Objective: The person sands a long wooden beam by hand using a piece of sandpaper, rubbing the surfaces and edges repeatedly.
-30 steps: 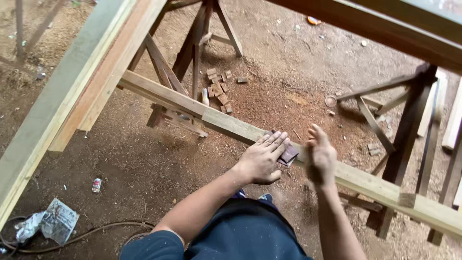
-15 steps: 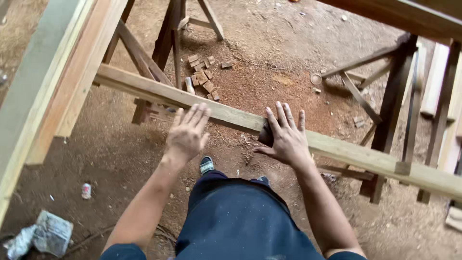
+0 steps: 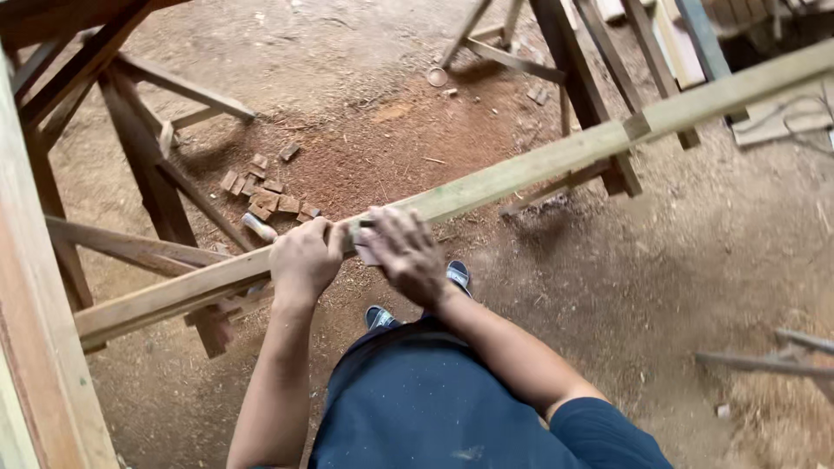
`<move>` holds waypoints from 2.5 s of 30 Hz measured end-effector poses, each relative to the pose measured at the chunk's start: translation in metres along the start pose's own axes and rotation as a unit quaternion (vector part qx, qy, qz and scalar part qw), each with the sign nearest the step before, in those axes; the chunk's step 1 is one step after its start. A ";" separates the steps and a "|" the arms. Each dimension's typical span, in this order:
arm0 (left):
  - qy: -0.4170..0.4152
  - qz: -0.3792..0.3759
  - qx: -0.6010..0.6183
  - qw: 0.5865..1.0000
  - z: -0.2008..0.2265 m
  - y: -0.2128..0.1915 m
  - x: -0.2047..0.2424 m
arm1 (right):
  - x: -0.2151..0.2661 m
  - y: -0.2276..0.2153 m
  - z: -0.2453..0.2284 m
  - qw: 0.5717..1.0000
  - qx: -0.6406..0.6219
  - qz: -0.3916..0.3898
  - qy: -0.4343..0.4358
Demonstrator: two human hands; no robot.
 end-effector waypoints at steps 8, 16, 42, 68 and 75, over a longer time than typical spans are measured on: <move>0.003 0.020 0.026 0.999 -0.002 0.010 -0.014 | -0.009 -0.083 0.070 0.990 0.056 0.035 0.128; -0.016 0.073 0.209 0.975 -0.040 0.018 -0.015 | -0.029 -0.024 -0.031 0.996 0.049 0.015 -0.077; 0.190 -0.023 -0.096 0.977 0.015 0.003 0.006 | 0.007 -0.029 -0.001 0.999 0.023 0.032 0.004; 0.102 -0.136 -0.120 0.978 0.123 0.057 -0.034 | 0.069 -0.125 0.262 0.969 0.090 0.129 0.191; 0.247 -0.070 -0.010 0.966 0.188 0.088 -0.056 | 0.045 -0.089 0.155 0.995 -0.019 0.095 0.001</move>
Point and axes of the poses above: each hand's wrist, its own x-axis away from the middle knuckle, its own y-axis out of the palm, z = x × y, the point moved 7 cm from there along -x, towards the middle knuckle, and after that the axes turned 5 degrees about x, right-handed, at the moved point
